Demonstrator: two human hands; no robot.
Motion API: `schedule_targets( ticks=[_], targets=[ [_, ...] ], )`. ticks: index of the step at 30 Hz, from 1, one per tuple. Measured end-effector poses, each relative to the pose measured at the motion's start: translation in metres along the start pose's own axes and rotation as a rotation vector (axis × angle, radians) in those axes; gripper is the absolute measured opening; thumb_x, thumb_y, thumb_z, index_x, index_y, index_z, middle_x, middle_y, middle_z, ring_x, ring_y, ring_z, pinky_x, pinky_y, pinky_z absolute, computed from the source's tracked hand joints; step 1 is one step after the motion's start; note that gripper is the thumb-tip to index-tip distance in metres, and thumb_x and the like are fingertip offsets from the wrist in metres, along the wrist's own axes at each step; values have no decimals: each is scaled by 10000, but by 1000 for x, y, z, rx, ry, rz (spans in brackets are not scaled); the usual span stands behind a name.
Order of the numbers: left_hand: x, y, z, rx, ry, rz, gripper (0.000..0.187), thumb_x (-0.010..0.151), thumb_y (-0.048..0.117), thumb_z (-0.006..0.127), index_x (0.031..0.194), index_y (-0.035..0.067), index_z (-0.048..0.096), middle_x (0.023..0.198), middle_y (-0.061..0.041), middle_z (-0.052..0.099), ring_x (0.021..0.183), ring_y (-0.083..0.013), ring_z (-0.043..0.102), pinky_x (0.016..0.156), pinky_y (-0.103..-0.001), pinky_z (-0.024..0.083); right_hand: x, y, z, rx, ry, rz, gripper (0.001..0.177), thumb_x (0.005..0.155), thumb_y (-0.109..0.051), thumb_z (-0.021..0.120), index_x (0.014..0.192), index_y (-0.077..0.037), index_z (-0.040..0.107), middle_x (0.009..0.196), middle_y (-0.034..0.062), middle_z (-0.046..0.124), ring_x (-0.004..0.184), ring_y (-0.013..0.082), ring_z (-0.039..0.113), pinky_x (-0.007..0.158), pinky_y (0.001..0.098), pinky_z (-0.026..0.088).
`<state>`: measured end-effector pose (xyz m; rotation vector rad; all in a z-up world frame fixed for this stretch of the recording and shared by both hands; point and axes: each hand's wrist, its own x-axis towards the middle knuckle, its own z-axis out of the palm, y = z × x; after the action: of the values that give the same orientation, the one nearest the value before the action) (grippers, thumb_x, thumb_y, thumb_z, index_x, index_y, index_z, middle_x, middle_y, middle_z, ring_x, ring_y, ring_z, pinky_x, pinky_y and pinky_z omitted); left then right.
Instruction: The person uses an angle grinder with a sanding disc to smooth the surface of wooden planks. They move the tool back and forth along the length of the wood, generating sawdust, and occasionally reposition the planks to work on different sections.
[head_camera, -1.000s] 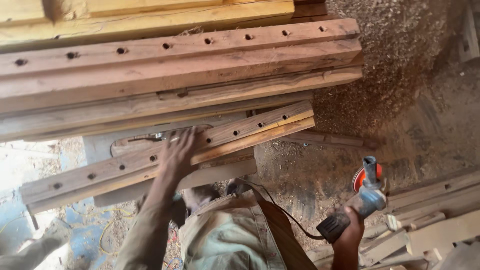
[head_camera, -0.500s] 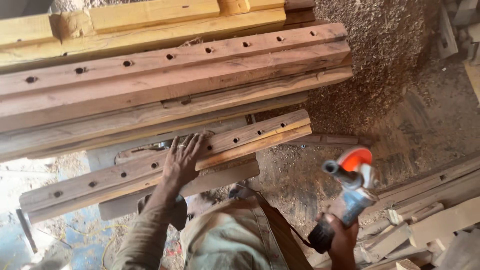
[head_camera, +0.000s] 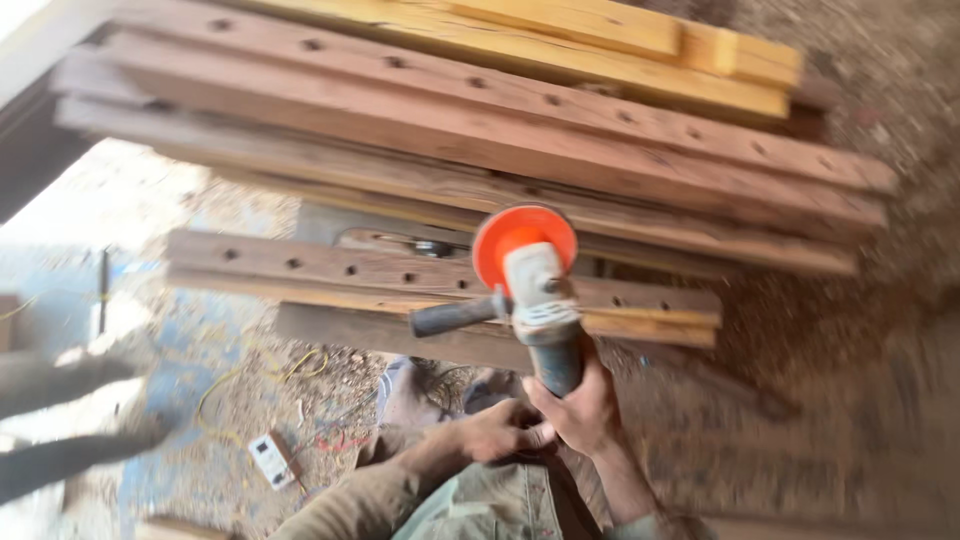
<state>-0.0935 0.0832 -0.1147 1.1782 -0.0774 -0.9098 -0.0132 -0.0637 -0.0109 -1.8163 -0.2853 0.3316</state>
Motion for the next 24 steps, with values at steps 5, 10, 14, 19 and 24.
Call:
schedule_targets(
  ticks=[5,10,14,19,24],
  targets=[
    [-3,-69,9,-771,254,141,356,1095,391,600,1183,48,630,1013,-48,660,838,-128,604,764,-311,538,44,-18,55,-200,-183,19,751,745,-223,810,1408,-44,504,1089,146,720,930,264,734,832,414,588],
    [1,-75,-3,-956,428,273,354,1058,403,544,1050,52,591,983,-52,680,1021,-189,736,833,-342,558,65,-26,106,-385,-260,-28,872,714,-250,809,1486,-66,448,1091,190,712,968,314,722,839,445,571],
    [-45,-51,-26,-625,407,207,421,1092,450,481,1068,48,602,1021,-32,719,924,-150,654,796,-313,523,83,-36,133,-390,-445,-48,852,712,-285,824,1454,-72,464,1069,193,716,957,307,725,835,439,571],
    [-169,-46,-73,382,812,-53,508,878,415,835,1140,6,685,978,-128,699,850,-235,670,742,-365,570,92,-51,162,-327,-655,127,828,710,-307,783,1450,-100,475,981,178,727,884,300,733,825,406,591],
    [-270,-27,-116,-342,1619,147,572,1082,493,301,1232,16,579,1227,-166,642,1023,-251,644,864,-413,530,110,-67,203,-415,-729,159,812,701,-329,795,1420,-100,495,1001,149,735,922,261,731,848,400,577]
  ],
)
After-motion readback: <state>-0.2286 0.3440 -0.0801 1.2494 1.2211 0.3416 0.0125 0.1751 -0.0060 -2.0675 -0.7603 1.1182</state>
